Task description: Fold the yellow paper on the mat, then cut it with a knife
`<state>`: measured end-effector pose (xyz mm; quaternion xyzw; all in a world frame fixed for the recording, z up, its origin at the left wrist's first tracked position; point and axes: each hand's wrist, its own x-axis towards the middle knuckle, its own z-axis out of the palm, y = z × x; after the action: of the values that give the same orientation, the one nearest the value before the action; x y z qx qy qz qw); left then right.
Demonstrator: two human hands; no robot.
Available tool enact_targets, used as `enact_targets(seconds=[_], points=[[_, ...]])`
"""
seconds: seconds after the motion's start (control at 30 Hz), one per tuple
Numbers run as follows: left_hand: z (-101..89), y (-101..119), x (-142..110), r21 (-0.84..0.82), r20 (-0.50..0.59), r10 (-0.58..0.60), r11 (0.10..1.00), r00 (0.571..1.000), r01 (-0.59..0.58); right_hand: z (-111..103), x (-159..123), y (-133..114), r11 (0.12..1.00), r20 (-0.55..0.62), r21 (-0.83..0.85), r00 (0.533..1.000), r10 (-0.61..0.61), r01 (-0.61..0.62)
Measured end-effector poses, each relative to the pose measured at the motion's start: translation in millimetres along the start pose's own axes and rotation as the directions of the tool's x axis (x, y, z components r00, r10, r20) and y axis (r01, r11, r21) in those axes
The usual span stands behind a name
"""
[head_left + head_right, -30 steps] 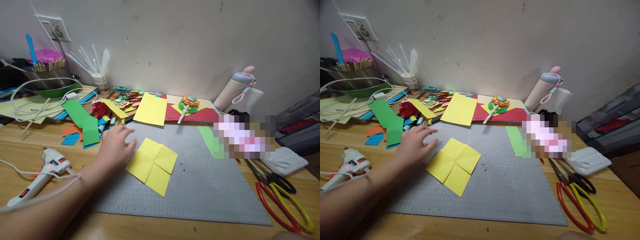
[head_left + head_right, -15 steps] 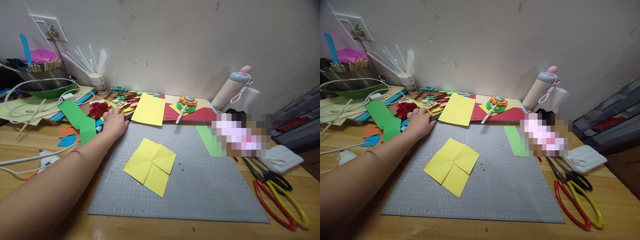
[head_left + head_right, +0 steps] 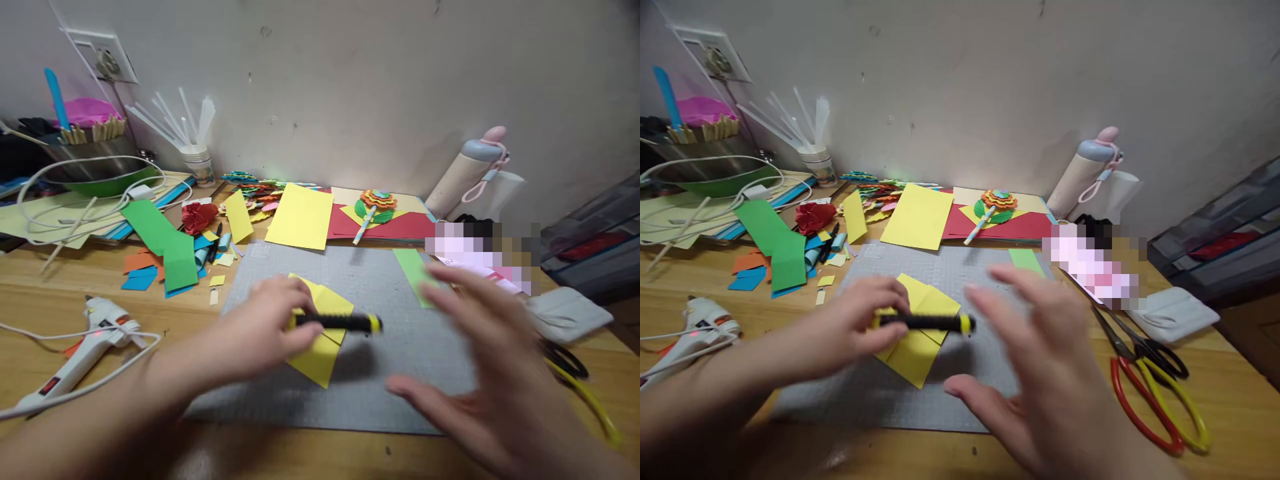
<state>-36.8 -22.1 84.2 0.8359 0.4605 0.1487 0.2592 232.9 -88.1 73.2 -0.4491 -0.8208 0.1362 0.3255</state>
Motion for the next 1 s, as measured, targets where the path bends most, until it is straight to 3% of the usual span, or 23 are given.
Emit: enact_targets(seconds=[0.07,0.1,0.13,0.2,0.23,0.3,0.33,0.37,0.4,0.5,0.6,0.7,0.8,0.9,1.0], points=[[12.6,17.5,-9.9,-0.08,0.185,0.056,0.996,0.981,-0.042,11.3,13.9,-4.1,0.994,0.219,0.108,0.976,-0.011,-0.013],[15.8,21.5,-12.6,-0.106,0.234,0.063,0.994,0.97,-0.039,17.1,15.0,-4.5,0.979,0.355,0.194,0.935,-0.004,-0.069],[17.0,22.2,-13.5,-0.127,0.284,0.071,0.991,0.956,-0.036,22.6,12.7,-3.7,0.942,0.492,0.288,0.871,0.009,-0.172],[14.6,15.8,-10.7,-0.153,0.311,0.04,0.988,0.95,0.009,30.9,0.6,1.8,0.831,0.607,0.389,0.789,0.094,-0.398],[12.4,9.8,-7.5,-0.167,0.29,0.003,0.985,0.957,0.048,33.5,-7.2,6.4,0.744,0.623,0.44,0.768,0.149,-0.502],[9.0,-4.1,0.3,-0.1,0.021,-0.163,0.981,0.986,0.164,35.4,-21.8,17.3,0.42,0.666,0.572,0.698,0.263,-0.704],[8.9,-10.7,3.8,-0.031,-0.112,-0.189,0.982,0.976,0.187,35.1,-27.6,22.7,0.26,0.665,0.644,0.694,0.276,-0.72],[10.3,-16.4,6.7,0.044,-0.182,-0.156,0.985,0.971,0.166,34.3,-31.9,27.5,0.166,0.653,0.684,0.698,0.294,-0.71],[13.2,-21.0,8.6,0.097,-0.198,-0.08,0.99,0.977,0.101,33.3,-35.1,31.2,0.133,0.621,0.714,0.709,0.334,-0.687],[27.6,-29.0,8.9,0.158,-0.043,0.124,0.981,0.991,-0.116,31.7,-40.7,34.9,0.077,0.511,0.79,0.722,0.467,-0.608],[39.5,-35.6,5.3,0.182,0.091,0.262,0.944,0.961,-0.275,34.4,-46.1,31.6,0.0,0.448,0.827,0.658,0.605,-0.563],[38.7,-46.9,2.3,0.209,0.158,0.286,0.926,0.945,-0.315,38.2,-51.3,29.2,-0.042,0.41,0.84,0.582,0.703,-0.541],[28.3,-60.5,0.0,0.219,0.232,0.252,0.927,0.939,-0.303,40.0,-52.7,30.5,-0.085,0.388,0.865,0.553,0.737,-0.494],[19.9,-68.8,-2.9,0.225,0.297,0.226,0.928,0.928,-0.298,41.2,-49.4,30.3,-0.136,0.391,0.891,0.581,0.714,-0.433],[21.4,-65.4,-5.6,0.255,0.247,0.225,0.923,0.943,-0.287,44.1,-44.9,23.6,-0.158,0.409,0.894,0.619,0.67,-0.419]])
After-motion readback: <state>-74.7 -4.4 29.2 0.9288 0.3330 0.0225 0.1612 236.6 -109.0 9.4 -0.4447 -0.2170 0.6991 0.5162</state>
